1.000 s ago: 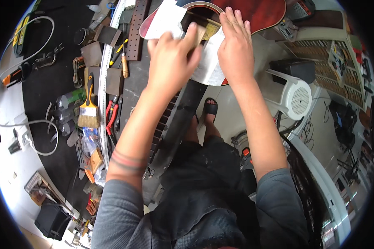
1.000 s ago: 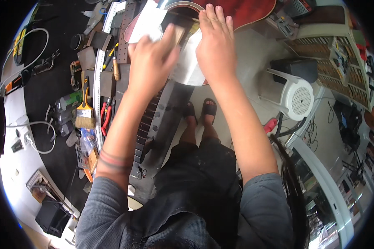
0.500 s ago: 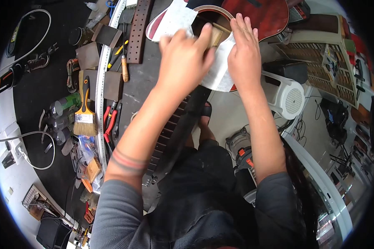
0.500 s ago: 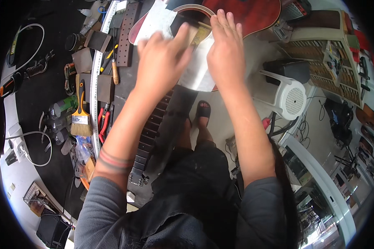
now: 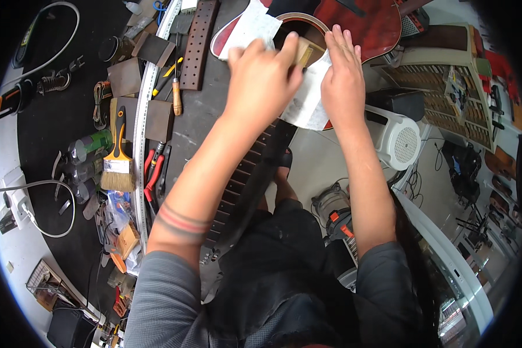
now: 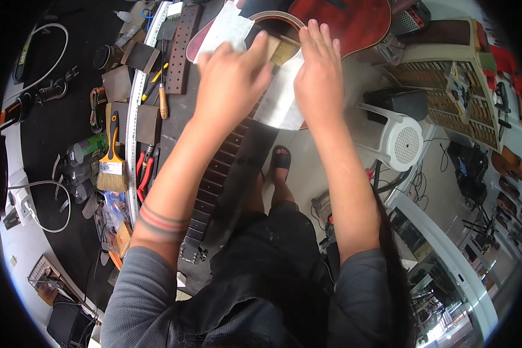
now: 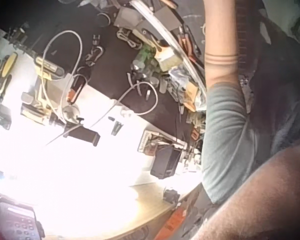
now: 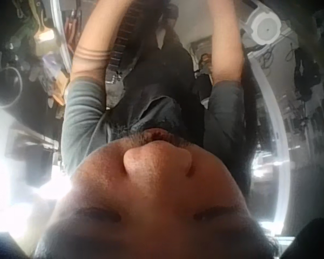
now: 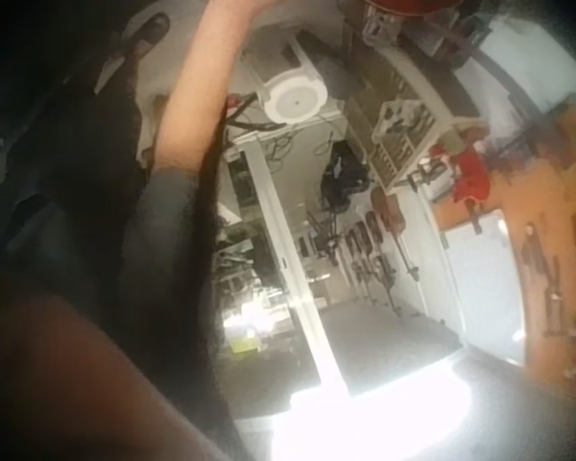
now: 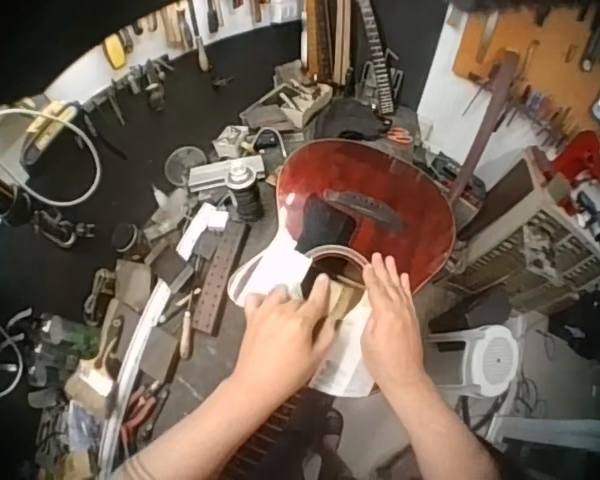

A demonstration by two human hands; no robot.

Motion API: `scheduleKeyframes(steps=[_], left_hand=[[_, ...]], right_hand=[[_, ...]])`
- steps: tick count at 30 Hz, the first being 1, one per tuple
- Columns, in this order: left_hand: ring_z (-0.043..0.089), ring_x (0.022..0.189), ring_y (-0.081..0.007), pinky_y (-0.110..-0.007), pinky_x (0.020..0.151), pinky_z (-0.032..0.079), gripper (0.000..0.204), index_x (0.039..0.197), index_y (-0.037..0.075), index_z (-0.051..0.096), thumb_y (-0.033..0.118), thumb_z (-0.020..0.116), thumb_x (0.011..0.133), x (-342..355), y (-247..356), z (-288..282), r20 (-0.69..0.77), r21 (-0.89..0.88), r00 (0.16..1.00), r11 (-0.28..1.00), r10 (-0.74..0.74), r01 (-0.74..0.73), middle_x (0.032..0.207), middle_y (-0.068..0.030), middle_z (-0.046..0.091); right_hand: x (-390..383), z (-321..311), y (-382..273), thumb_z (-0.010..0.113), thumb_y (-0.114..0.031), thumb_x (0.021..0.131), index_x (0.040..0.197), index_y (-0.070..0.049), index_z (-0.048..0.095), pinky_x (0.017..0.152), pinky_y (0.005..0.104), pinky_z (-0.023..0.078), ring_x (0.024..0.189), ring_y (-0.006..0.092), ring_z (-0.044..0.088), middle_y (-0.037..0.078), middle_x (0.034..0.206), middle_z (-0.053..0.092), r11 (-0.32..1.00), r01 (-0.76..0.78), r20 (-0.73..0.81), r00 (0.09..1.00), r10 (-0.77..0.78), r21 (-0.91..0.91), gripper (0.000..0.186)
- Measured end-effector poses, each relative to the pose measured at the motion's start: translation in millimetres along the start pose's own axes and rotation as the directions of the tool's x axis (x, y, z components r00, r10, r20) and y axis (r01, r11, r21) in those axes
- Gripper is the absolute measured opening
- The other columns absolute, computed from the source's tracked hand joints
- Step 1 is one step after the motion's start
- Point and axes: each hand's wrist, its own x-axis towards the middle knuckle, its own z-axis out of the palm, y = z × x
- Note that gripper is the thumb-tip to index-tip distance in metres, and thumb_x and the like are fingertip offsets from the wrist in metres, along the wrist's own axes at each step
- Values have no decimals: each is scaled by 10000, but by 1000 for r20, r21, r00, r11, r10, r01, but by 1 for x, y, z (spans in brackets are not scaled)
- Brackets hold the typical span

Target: The person applies a red substance from a marker to the fretboard of a red acoustic guitar. They then use a wooden block to rub the substance into the fretboard, followed by wiping the surface with a white cloth. The person repeats the application and rubbing process on different sections of the fretboard.

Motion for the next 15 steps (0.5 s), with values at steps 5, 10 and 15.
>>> scheduleKeyframes(steps=[5, 10, 15], left_hand=[[623, 914, -293, -469, 884, 390, 558, 1470, 81, 682, 260, 781, 950, -47, -2, -25, 67, -35, 998, 999, -5, 8, 799, -67, 694], [628, 913, -259, -454, 868, 389, 559, 1406, 51, 707, 221, 818, 885, -105, -4, -60, 191, 15, 981, 999, -41, 39, 769, -32, 663], [643, 896, -269, -461, 868, 394, 538, 1399, 43, 710, 235, 799, 905, 1, -11, 1, -66, 13, 997, 999, 30, -29, 724, -53, 694]], right_hand=[[-2, -2, 7, 485, 89, 975, 1482, 45, 623, 1326, 537, 312, 1566, 372, 459, 205, 1609, 576, 1000, -13, -1, 1000, 13, -18, 528], [0, -6, 3, 487, 97, 972, 1481, 41, 625, 1326, 535, 314, 1567, 370, 459, 208, 1608, 576, 999, -20, -1, 1000, 19, -29, 530], [1, 0, -3, 495, 97, 973, 1481, 40, 620, 1324, 537, 320, 1567, 368, 460, 210, 1616, 567, 1000, 0, 15, 1000, 0, -18, 526]])
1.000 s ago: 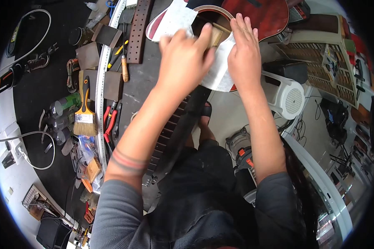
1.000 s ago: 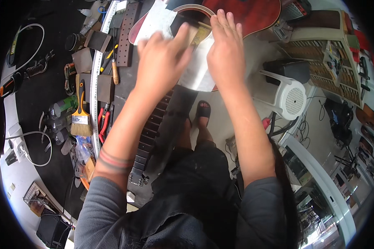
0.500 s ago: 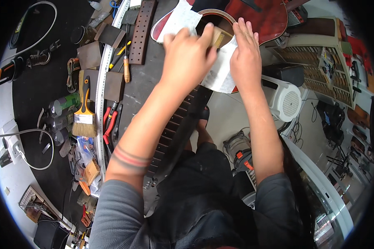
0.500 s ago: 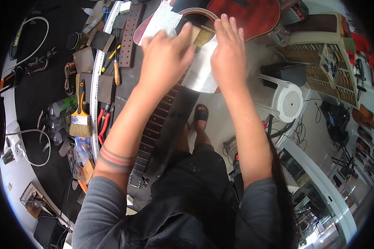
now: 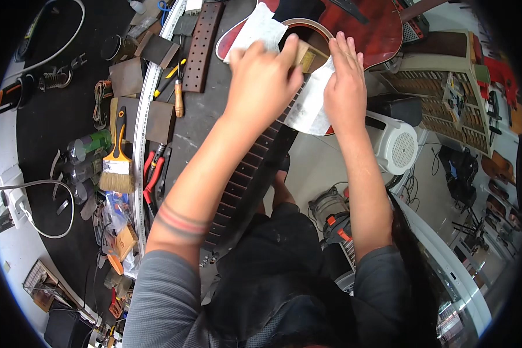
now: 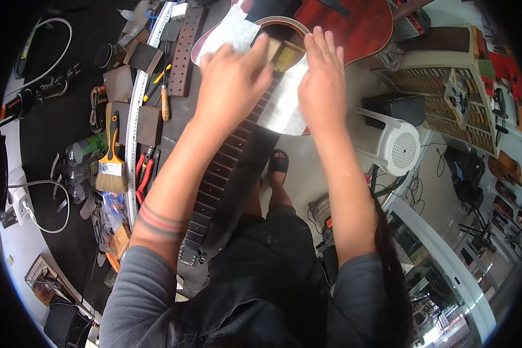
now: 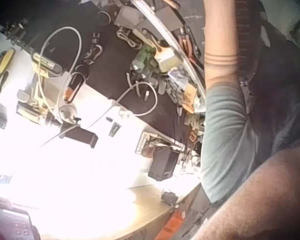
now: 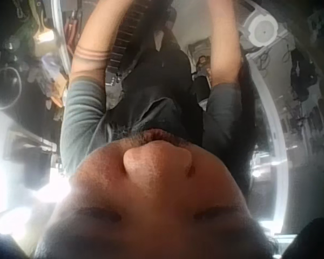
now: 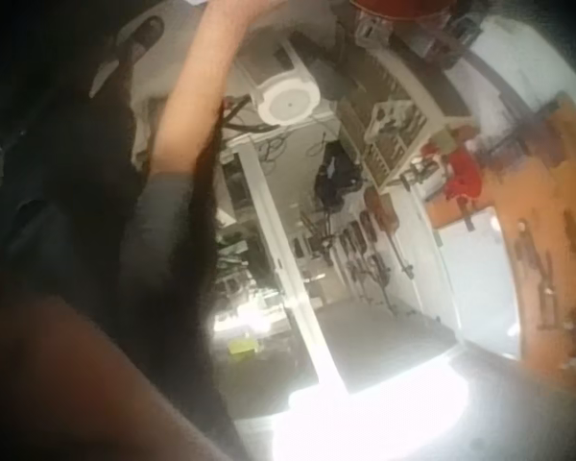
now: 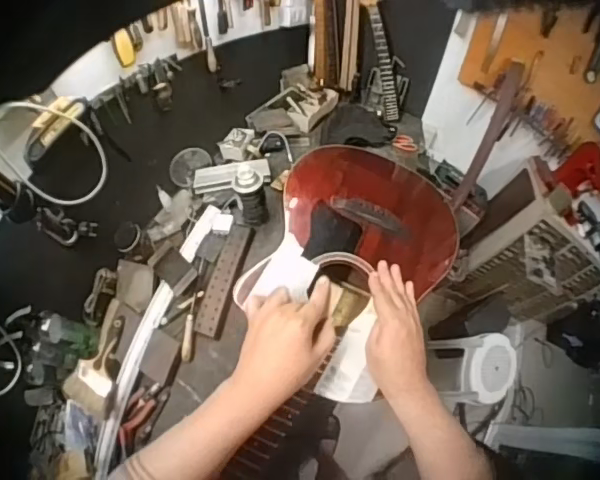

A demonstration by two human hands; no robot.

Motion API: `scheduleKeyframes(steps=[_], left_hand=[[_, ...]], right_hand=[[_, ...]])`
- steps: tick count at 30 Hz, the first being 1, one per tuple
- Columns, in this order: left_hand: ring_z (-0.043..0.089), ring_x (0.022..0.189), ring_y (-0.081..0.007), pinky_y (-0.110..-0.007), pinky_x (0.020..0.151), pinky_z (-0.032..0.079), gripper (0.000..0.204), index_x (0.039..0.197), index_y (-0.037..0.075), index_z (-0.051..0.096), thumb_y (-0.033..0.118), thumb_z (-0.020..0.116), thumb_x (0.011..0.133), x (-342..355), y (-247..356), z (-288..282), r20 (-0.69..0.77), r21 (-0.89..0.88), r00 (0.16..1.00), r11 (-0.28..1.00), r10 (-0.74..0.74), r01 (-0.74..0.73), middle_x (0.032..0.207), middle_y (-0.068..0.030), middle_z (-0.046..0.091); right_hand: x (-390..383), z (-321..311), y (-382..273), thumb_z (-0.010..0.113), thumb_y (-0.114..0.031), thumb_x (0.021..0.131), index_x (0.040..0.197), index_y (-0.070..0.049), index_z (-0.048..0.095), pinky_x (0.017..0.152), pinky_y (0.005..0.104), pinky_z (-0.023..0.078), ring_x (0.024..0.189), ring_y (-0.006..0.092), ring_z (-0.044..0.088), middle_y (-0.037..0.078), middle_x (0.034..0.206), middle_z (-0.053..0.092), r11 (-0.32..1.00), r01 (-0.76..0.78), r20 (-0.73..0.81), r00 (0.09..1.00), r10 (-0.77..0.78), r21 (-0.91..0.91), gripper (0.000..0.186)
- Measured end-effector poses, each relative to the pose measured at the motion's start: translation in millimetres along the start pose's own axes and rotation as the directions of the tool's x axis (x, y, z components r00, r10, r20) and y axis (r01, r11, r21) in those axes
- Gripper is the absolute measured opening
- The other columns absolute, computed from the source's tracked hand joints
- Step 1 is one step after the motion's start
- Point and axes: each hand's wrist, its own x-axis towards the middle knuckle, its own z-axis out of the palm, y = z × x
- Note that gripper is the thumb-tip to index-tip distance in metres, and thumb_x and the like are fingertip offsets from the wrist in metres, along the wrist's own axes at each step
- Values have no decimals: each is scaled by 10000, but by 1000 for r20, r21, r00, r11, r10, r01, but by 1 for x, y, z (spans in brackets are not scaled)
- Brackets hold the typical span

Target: The person applies a red substance from a marker to the fretboard of a red acoustic guitar. They then use a wooden block to rub the substance into the fretboard, followed by wiping the surface with a white cloth. The person repeats the application and rubbing process on different sections of the fretboard.

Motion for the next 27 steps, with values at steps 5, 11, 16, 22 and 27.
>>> scheduleKeyframes(steps=[5, 11, 16, 22, 27], left_hand=[[629, 916, -270, -475, 880, 389, 602, 1446, 46, 680, 240, 811, 891, -50, 2, -33, 124, -75, 992, 997, -10, 20, 805, -38, 706], [606, 926, -275, -475, 878, 377, 647, 1474, 45, 668, 200, 839, 869, -93, 2, -56, 204, -54, 978, 997, -45, 57, 832, -27, 679], [649, 936, -290, -479, 912, 402, 494, 1406, 66, 700, 241, 771, 949, 6, -3, -2, 79, -30, 995, 998, -54, 57, 814, -58, 746], [622, 924, -259, -466, 876, 388, 565, 1405, 43, 691, 199, 817, 876, -89, 4, -59, 166, -55, 986, 998, -17, 27, 801, -30, 678], [624, 912, -266, -474, 873, 390, 567, 1409, 40, 693, 201, 812, 879, -64, 4, -47, 158, -41, 987, 998, -32, 39, 790, -39, 684]], right_hand=[[-3, -5, 7, 498, 118, 949, 1489, 30, 618, 1325, 538, 318, 1572, 366, 453, 208, 1624, 559, 1000, -14, 2, 1000, 14, -13, 561], [-2, -4, 4, 492, 115, 948, 1493, 33, 616, 1331, 532, 308, 1577, 364, 445, 205, 1629, 554, 1000, -20, 11, 1000, 20, -6, 565], [1, 0, -2, 490, 109, 953, 1494, 32, 617, 1335, 528, 301, 1578, 359, 444, 203, 1628, 555, 1000, -15, 17, 1000, 15, 7, 561], [-2, -7, 4, 492, 107, 958, 1498, 32, 613, 1334, 523, 307, 1577, 358, 445, 204, 1632, 551, 999, -37, 12, 999, 37, -5, 558], [-1, -5, 2, 491, 108, 961, 1501, 30, 609, 1333, 524, 309, 1578, 359, 444, 205, 1635, 547, 1000, -25, 19, 1000, 25, -13, 558]])
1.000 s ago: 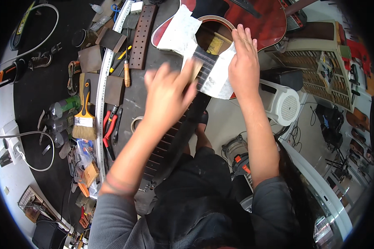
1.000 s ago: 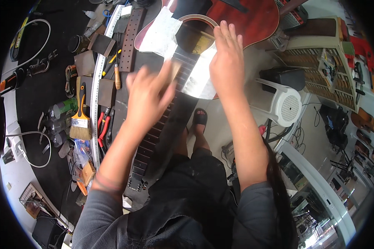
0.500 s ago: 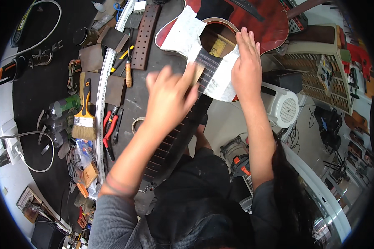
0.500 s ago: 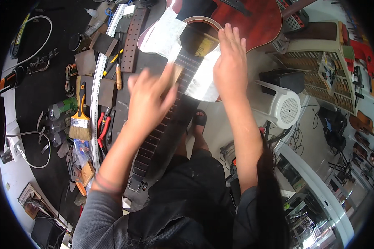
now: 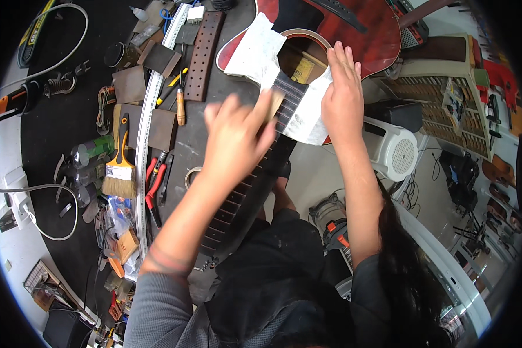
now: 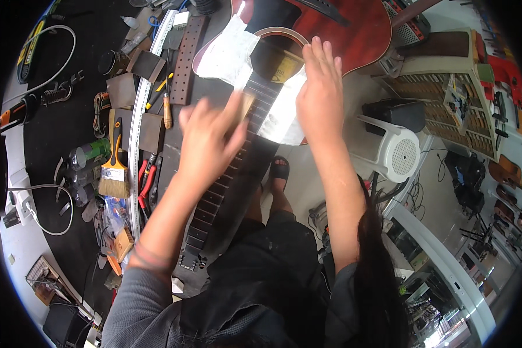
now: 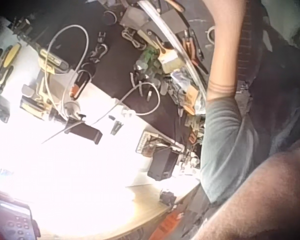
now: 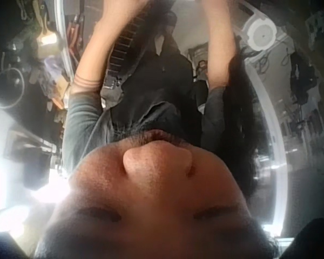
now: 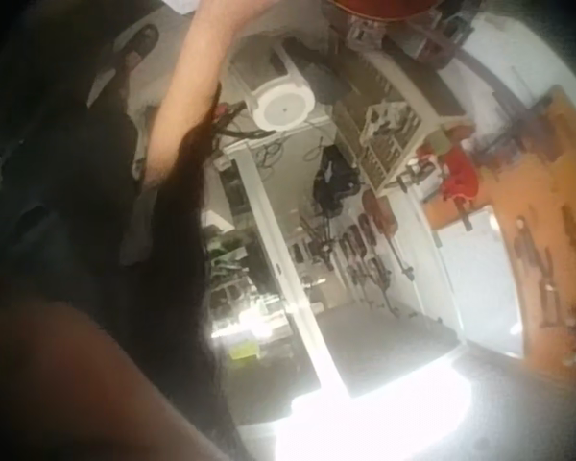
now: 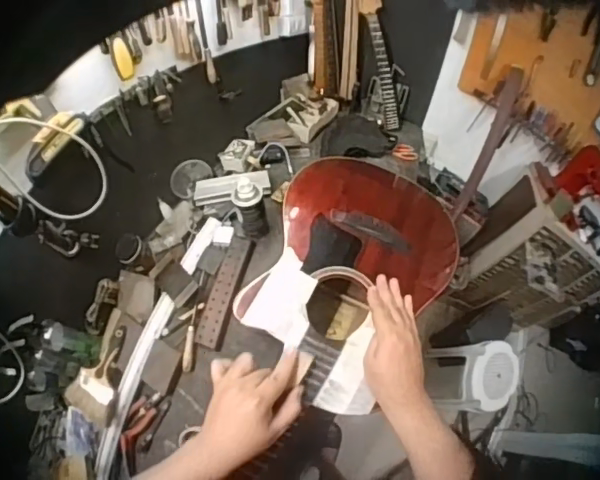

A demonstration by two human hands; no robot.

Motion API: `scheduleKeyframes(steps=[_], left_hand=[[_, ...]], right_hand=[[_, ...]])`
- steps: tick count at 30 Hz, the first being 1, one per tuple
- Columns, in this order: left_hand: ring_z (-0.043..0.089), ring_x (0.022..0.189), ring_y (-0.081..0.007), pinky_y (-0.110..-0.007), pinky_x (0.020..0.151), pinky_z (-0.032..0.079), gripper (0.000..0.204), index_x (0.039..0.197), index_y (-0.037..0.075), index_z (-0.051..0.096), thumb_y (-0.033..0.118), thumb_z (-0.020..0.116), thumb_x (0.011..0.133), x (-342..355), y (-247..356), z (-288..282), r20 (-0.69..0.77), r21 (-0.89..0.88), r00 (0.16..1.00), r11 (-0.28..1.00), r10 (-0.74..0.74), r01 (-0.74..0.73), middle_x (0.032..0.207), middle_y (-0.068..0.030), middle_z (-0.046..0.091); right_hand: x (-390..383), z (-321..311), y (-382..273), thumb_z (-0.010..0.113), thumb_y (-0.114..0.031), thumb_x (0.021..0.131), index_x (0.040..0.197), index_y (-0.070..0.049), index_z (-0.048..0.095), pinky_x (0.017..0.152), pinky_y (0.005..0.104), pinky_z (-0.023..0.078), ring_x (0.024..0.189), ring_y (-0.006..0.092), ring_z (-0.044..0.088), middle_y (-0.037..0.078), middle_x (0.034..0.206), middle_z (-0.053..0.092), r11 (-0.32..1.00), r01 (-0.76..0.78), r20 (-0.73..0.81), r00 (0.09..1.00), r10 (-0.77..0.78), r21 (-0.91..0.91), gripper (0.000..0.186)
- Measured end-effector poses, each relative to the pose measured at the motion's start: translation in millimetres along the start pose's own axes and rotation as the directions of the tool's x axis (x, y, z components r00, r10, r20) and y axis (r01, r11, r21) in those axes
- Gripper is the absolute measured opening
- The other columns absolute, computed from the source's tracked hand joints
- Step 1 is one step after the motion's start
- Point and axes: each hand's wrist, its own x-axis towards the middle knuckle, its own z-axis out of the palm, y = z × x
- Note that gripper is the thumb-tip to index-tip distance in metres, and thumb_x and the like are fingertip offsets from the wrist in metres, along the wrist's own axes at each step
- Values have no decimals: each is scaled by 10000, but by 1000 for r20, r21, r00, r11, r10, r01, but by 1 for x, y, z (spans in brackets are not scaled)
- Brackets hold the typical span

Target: The person applies a red substance from a marker to the fretboard of a red acoustic guitar. They then use a wooden block to rub the substance into the fretboard, followed by wiping the surface with a white cloth. The person repeats the application and rubbing process on different sections of the fretboard.

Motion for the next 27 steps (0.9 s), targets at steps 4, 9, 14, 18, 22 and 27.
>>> scheduleKeyframes(steps=[4, 9, 14, 18, 22, 27], left_hand=[[614, 937, -281, -459, 911, 389, 539, 1442, 56, 671, 228, 776, 942, 73, -4, 29, -61, 26, 998, 1000, -8, 9, 812, -60, 711], [609, 936, -277, -456, 915, 380, 670, 1543, 74, 622, 213, 814, 916, -16, -3, 1, 17, -11, 1000, 1000, -1, 1, 849, -60, 705], [612, 896, -272, -456, 909, 388, 634, 1520, 77, 646, 213, 807, 921, -20, -3, -2, 18, -8, 1000, 1000, -24, 24, 807, -48, 677], [630, 933, -296, -458, 922, 391, 518, 1451, 75, 682, 243, 760, 967, 70, -4, 27, -57, 10, 998, 1000, -22, 22, 813, -62, 708], [627, 910, -305, -464, 915, 388, 546, 1467, 74, 677, 240, 775, 955, 29, -2, 14, -23, -48, 1000, 999, -19, 18, 822, -73, 718], [623, 940, -305, -468, 925, 370, 660, 1545, 79, 633, 238, 807, 929, -36, -1, -9, 116, -30, 991, 997, -61, 65, 831, -84, 704]], right_hand=[[2, 3, -3, 486, 107, 965, 1500, 30, 610, 1330, 528, 312, 1578, 362, 444, 206, 1636, 546, 1000, 8, 0, 1000, -8, 9, 554], [-2, 0, 5, 481, 96, 975, 1503, 34, 606, 1330, 530, 310, 1577, 366, 445, 209, 1634, 547, 1000, 3, -15, 1000, -3, 4, 545], [1, 0, -3, 482, 98, 974, 1498, 42, 606, 1327, 532, 313, 1570, 376, 453, 214, 1621, 559, 1000, -3, -12, 1000, 3, -1, 541], [0, 4, -1, 482, 99, 973, 1494, 46, 609, 1327, 531, 314, 1572, 372, 451, 213, 1624, 557, 1000, 12, -17, 1000, -11, 18, 538], [-1, 2, 4, 485, 96, 975, 1490, 48, 610, 1325, 530, 318, 1572, 371, 451, 212, 1624, 557, 1000, 0, -20, 1000, 0, -3, 532], [-1, 0, 1, 486, 89, 983, 1488, 48, 610, 1324, 531, 320, 1572, 374, 451, 210, 1623, 558, 1000, -7, -24, 1000, 7, -4, 522]])
